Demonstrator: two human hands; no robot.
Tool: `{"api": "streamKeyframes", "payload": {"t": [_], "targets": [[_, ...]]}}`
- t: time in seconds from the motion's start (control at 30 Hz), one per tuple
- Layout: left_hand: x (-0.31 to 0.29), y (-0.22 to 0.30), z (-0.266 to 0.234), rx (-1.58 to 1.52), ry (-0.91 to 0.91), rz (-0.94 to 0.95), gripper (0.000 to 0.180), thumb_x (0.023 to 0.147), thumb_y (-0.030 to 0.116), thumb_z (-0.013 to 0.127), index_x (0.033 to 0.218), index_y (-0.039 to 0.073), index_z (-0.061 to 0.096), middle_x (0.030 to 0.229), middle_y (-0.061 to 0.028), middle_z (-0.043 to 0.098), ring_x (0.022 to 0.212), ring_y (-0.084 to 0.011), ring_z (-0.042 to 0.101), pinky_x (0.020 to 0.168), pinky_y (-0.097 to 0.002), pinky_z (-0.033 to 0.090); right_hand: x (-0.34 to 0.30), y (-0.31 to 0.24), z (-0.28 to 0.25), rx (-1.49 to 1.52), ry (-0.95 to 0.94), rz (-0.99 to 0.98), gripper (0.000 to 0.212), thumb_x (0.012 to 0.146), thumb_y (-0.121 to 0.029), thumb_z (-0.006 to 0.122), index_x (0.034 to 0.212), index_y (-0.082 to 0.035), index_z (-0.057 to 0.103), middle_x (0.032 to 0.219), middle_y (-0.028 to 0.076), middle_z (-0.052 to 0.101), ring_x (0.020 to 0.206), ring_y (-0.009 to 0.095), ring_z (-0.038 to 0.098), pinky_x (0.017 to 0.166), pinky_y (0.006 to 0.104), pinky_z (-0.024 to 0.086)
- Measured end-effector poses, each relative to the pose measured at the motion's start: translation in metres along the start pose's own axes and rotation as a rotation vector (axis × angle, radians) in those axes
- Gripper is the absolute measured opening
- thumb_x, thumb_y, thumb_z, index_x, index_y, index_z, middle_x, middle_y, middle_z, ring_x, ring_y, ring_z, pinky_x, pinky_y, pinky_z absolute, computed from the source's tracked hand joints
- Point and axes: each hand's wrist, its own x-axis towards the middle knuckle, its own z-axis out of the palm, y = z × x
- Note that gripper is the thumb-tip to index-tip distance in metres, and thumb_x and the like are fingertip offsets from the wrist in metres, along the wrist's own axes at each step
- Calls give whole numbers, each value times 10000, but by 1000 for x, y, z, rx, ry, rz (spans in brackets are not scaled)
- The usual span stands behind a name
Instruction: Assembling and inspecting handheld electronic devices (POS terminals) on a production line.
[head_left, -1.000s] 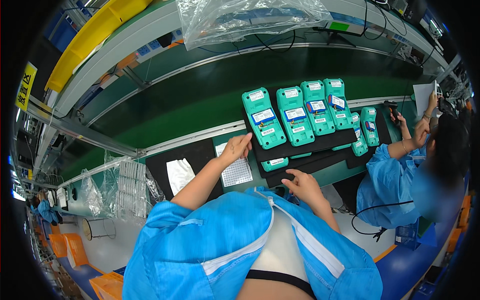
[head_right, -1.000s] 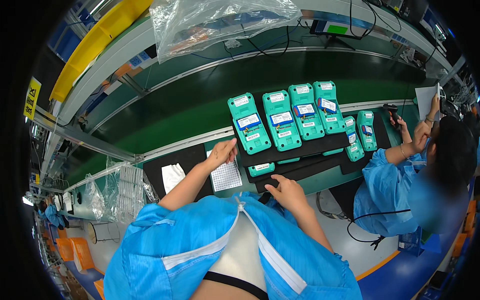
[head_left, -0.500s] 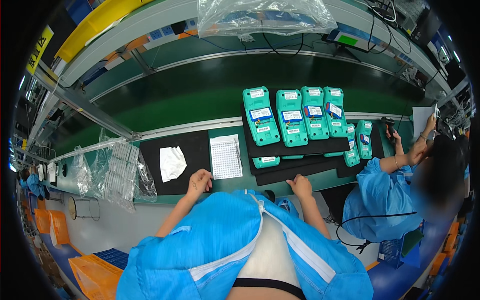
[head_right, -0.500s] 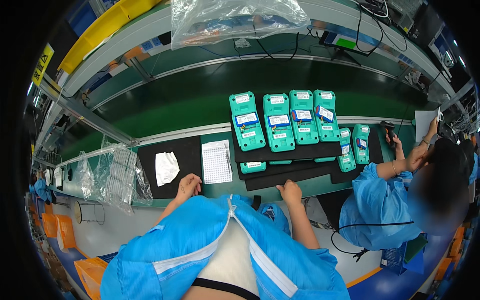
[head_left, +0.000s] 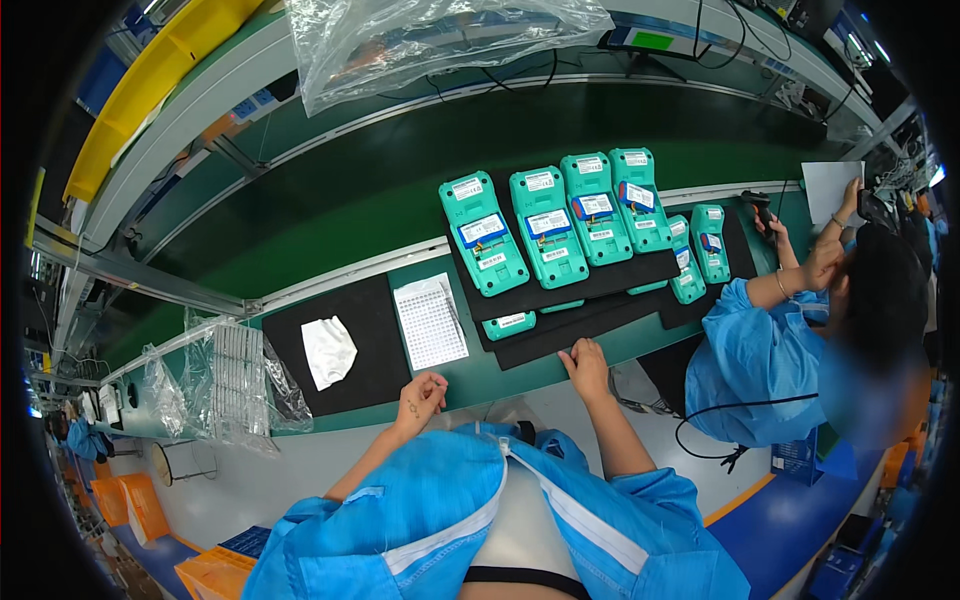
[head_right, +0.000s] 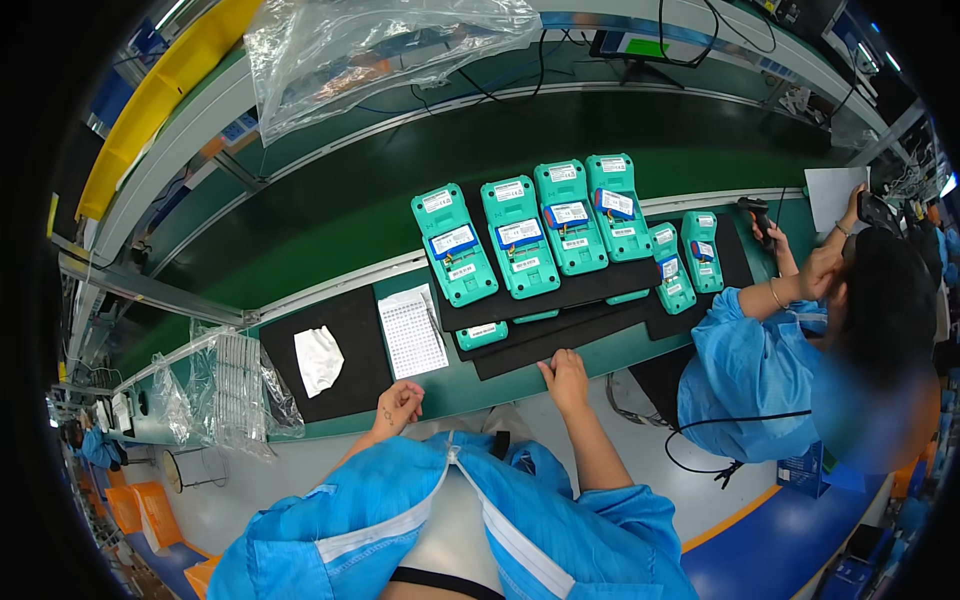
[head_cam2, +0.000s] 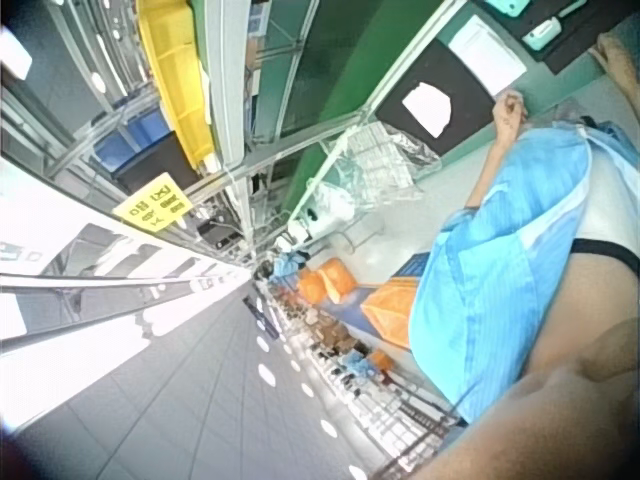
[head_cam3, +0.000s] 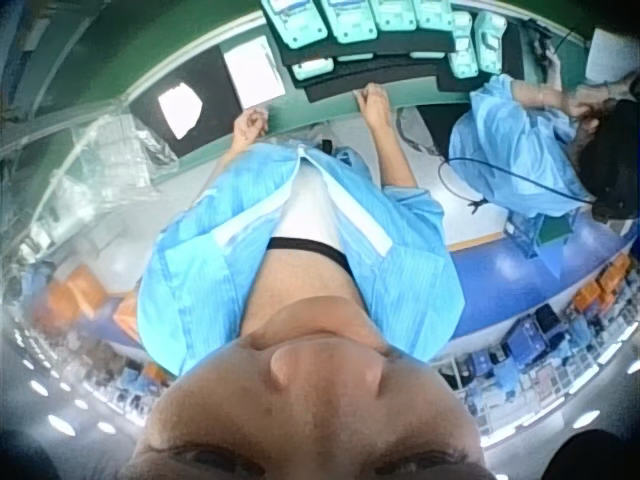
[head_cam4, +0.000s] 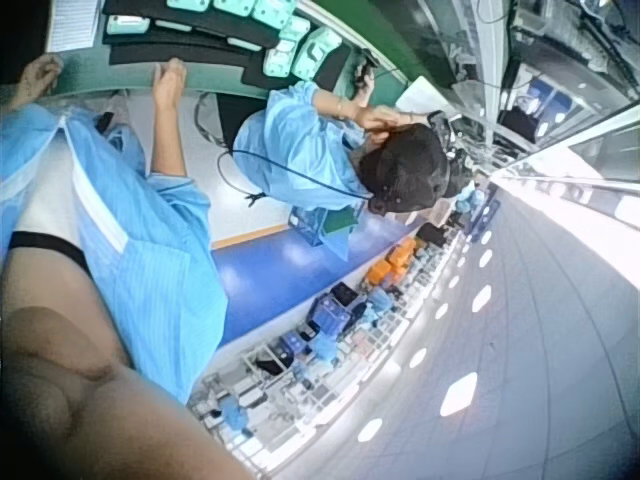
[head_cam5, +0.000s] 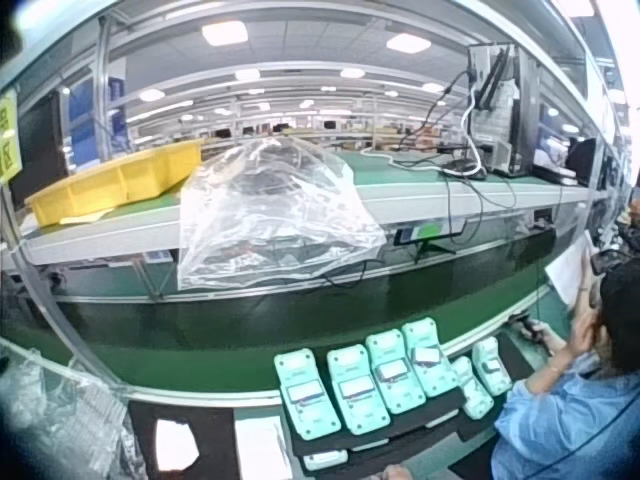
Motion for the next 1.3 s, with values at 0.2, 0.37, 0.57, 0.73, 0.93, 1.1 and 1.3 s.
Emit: {"api": "streamKeyframes", "payload": {"t": [0.2, 0.37, 0.57, 0.73, 0.93, 1.1, 1.3], "targets": [[-16, 2, -10, -4, 26, 63, 85, 790, -3, 437, 836, 25, 503, 626, -33, 533, 537, -67, 484, 468, -207, 394, -1, 9, 8, 5, -19, -8, 204, 708, -128, 626, 698, -30, 447, 735, 133, 496, 758, 319, 481, 682, 388, 396], [-32, 2, -17, -46, -38, 40, 106, 785, 39, 480, 881, 21, 522, 734, -49, 559, 579, -75, 504, 510, -214, 411, -6, 8, 14, -2, -436, 90, 167, 704, -101, 615, 812, 1, 537, 825, 149, 578, 746, 276, 576, 627, 339, 452], [-61, 15, -12, 168, -161, 218, 355, 739, 183, 642, 1014, 13, 496, 809, -73, 563, 613, -112, 522, 545, -254, 421, -45, -152, -5, 982, -954, 290, 265, 860, -178, 508, 1052, 5, 500, 958, 88, 583, 843, 164, 575, 745, 272, 470], [-65, -9, -12, 141, -148, 212, 252, 779, 139, 589, 968, -15, 526, 719, -91, 605, 603, -130, 578, 545, -249, 445, -67, -200, 1, 1129, -880, 162, 339, 858, -189, 515, 1131, -1, 445, 1072, 103, 528, 938, 157, 537, 826, 274, 428], [-79, 4, -5, 222, -269, 270, 208, 823, 182, 554, 914, -5, 562, 545, -39, 519, 460, -93, 456, 437, -245, 378, -82, -189, -17, 1174, -894, 329, 367, 843, -219, 543, 1140, -21, 459, 1081, 80, 504, 969, 135, 513, 798, 265, 440], [-61, 6, 18, 475, -357, 268, 218, 824, 233, 551, 808, 19, 591, 533, -50, 501, 471, -106, 468, 463, -265, 390, -79, -159, -30, 1183, -875, 335, 348, 840, -208, 547, 1118, -12, 474, 1058, 76, 518, 939, 132, 531, 793, 262, 451], [-12, 20, 82, 452, -195, 335, 244, 822, 202, 540, 1034, 83, 517, 641, -104, 541, 559, -225, 529, 526, -339, 411, -66, -83, -66, 1058, -722, 375, 296, 832, -193, 556, 1065, -16, 510, 979, 71, 552, 819, 119, 563, 706, 232, 457]]}}
